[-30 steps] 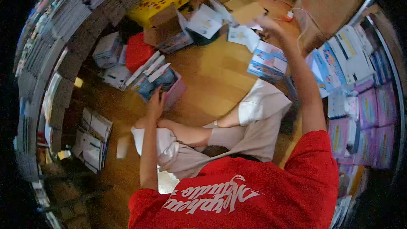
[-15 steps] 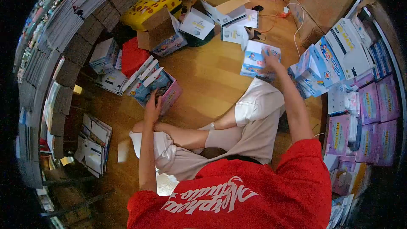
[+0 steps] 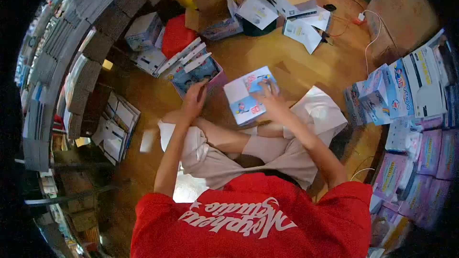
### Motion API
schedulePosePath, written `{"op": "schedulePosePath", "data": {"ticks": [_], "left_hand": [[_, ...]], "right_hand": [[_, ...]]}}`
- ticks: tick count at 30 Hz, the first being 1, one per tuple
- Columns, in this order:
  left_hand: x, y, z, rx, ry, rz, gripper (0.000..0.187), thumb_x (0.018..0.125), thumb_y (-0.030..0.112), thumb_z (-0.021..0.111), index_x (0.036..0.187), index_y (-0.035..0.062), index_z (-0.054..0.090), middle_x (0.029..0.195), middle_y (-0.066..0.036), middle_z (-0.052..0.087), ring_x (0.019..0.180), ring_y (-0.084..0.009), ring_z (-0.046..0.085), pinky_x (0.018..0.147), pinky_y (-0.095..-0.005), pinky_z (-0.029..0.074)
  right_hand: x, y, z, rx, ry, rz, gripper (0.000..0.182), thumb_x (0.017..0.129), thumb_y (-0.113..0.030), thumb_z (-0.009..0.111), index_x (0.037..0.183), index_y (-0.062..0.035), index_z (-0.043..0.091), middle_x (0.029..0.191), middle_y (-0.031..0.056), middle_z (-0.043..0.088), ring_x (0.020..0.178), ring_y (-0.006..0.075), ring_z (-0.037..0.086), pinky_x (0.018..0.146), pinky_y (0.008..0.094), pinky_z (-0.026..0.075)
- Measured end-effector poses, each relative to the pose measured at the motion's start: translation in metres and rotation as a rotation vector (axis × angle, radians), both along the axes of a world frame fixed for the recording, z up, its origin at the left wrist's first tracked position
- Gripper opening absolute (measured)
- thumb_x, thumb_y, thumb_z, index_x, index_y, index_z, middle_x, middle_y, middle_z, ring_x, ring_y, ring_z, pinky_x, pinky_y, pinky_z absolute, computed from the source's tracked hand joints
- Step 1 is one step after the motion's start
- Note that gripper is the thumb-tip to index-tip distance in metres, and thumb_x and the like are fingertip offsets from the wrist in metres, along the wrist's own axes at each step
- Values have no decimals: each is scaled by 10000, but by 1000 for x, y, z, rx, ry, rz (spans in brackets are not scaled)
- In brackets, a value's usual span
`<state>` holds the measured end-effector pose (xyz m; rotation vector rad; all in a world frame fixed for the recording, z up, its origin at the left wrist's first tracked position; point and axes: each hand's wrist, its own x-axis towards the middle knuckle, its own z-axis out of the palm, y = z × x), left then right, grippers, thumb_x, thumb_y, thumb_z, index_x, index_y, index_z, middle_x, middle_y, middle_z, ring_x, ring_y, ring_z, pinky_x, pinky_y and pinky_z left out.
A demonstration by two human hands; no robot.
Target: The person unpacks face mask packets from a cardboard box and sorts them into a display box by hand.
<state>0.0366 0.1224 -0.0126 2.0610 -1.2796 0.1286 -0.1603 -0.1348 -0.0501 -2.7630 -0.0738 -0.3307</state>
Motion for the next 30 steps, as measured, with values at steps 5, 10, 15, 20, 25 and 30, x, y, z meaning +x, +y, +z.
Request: {"op": "schedulePosePath", "data": {"ticks": [5,10,15,20,25,30], "left_hand": [[-59,-69,23,-48,-98,-176,408,869,92,543,1273,52,499,1289,-153,518,1177,-353,488,1023,-449,350],[-56,-107,-13,325,-231,-189,474,863,229,552,1308,79,488,1323,-100,509,1193,-290,496,1032,-506,320],[-48,-131,29,672,-321,-275,397,770,254,625,1126,80,615,1137,-125,617,988,-281,618,966,-519,379],[-44,-156,26,795,-322,-384,286,666,264,685,882,76,676,814,-167,671,762,-336,655,770,-449,510],[2,-149,35,466,208,-474,318,798,289,632,905,-11,627,769,-202,642,731,-315,649,667,-385,507],[42,-146,18,496,323,-296,432,867,402,580,950,-18,639,898,-246,645,812,-394,625,709,-434,491]], "right_hand": [[-7,39,27,-231,44,-45,793,492,-203,834,1210,-83,519,1319,130,366,1261,424,299,1000,708,212],[-18,45,35,-262,-64,-46,532,670,-87,656,1176,-17,510,1237,140,409,1203,376,375,1023,701,190],[-23,49,33,-305,-135,-70,597,625,-92,692,1188,-30,505,1214,136,425,1190,356,385,1069,632,197],[-25,48,20,-238,-212,-96,391,768,-93,548,1156,-43,531,1167,133,447,1142,337,432,1052,664,187],[-42,50,35,-202,-237,-123,326,771,-97,543,1096,-66,547,1145,127,465,1129,321,447,1050,661,196],[-70,57,57,-212,-208,24,237,758,-92,548,993,-68,551,1101,129,492,1137,313,454,1055,653,199]]}}
